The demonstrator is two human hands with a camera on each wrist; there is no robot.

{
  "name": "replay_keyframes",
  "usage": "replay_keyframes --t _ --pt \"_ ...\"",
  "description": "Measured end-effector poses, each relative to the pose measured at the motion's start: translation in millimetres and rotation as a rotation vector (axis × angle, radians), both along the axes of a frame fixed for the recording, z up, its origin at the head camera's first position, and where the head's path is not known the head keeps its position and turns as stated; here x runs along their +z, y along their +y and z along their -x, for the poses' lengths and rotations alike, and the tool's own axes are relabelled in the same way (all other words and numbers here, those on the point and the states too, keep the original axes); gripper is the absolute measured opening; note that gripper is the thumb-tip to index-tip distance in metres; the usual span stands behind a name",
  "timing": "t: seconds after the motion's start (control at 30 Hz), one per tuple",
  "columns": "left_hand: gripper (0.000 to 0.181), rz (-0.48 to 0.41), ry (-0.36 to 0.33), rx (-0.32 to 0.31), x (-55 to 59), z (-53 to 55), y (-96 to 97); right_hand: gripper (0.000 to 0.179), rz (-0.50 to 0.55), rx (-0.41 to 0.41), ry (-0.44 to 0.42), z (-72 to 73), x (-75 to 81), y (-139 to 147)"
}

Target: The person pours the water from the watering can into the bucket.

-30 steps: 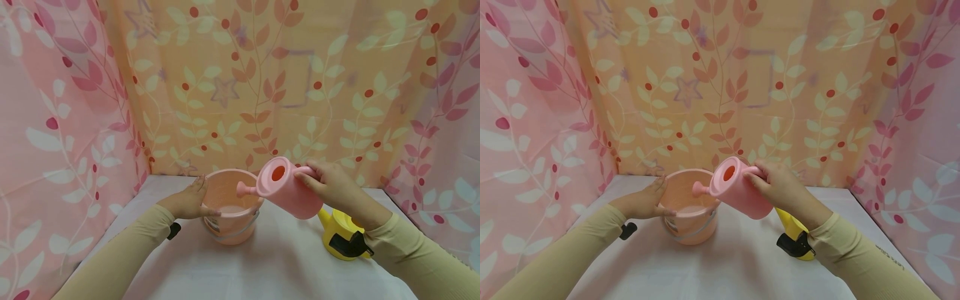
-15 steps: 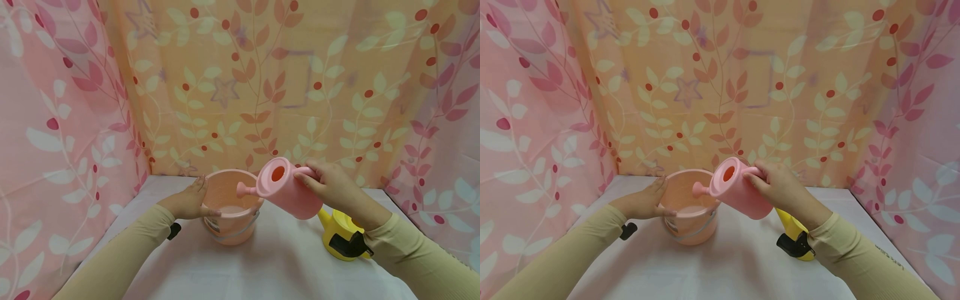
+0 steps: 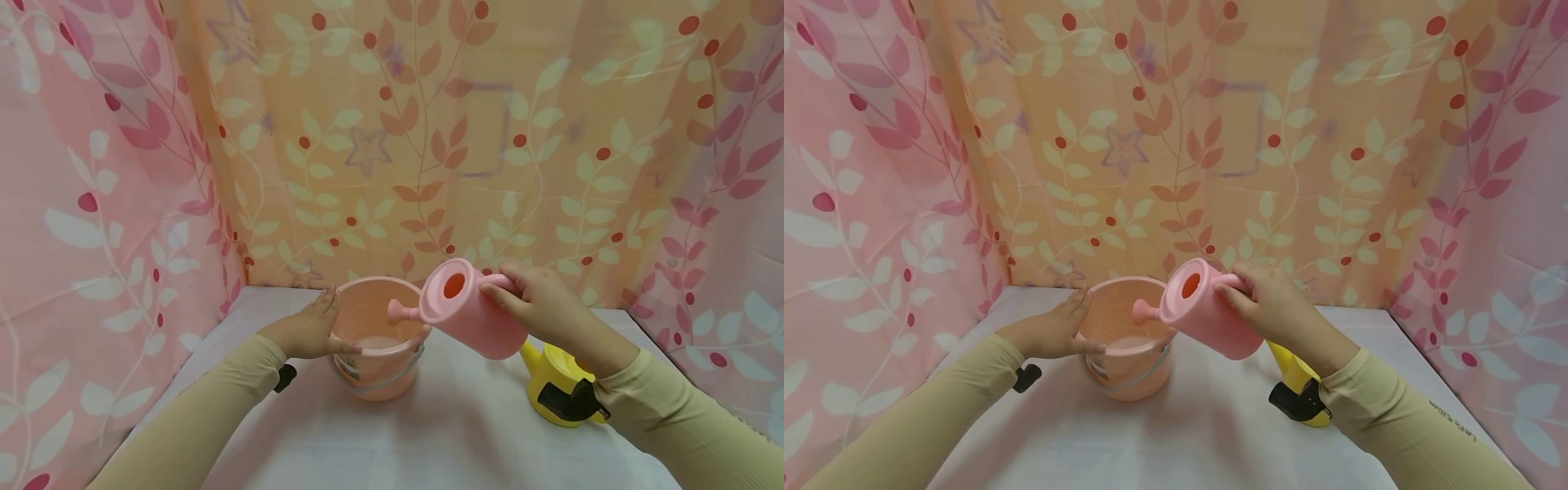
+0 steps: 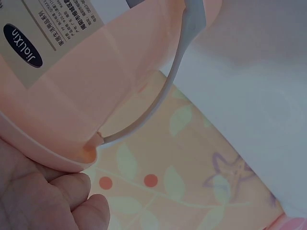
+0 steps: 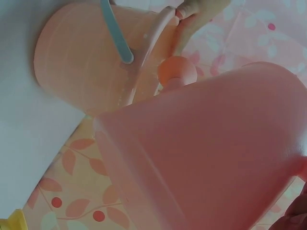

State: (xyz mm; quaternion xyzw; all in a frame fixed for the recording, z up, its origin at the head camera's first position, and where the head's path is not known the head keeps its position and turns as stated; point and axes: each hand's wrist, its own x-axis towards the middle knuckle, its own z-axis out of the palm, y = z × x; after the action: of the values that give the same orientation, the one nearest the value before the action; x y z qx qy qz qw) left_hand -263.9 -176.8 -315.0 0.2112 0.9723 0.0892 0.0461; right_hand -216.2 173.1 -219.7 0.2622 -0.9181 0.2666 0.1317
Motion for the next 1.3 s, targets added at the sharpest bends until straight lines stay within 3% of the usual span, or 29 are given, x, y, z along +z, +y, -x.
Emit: replay_keyframes --t 1.3 --pt "0.119 0.006 -0.004 -0.007 1.6 -0.6 1.0 0.022 -0.014 0.013 0.021 -1.1 2.5 0.9"
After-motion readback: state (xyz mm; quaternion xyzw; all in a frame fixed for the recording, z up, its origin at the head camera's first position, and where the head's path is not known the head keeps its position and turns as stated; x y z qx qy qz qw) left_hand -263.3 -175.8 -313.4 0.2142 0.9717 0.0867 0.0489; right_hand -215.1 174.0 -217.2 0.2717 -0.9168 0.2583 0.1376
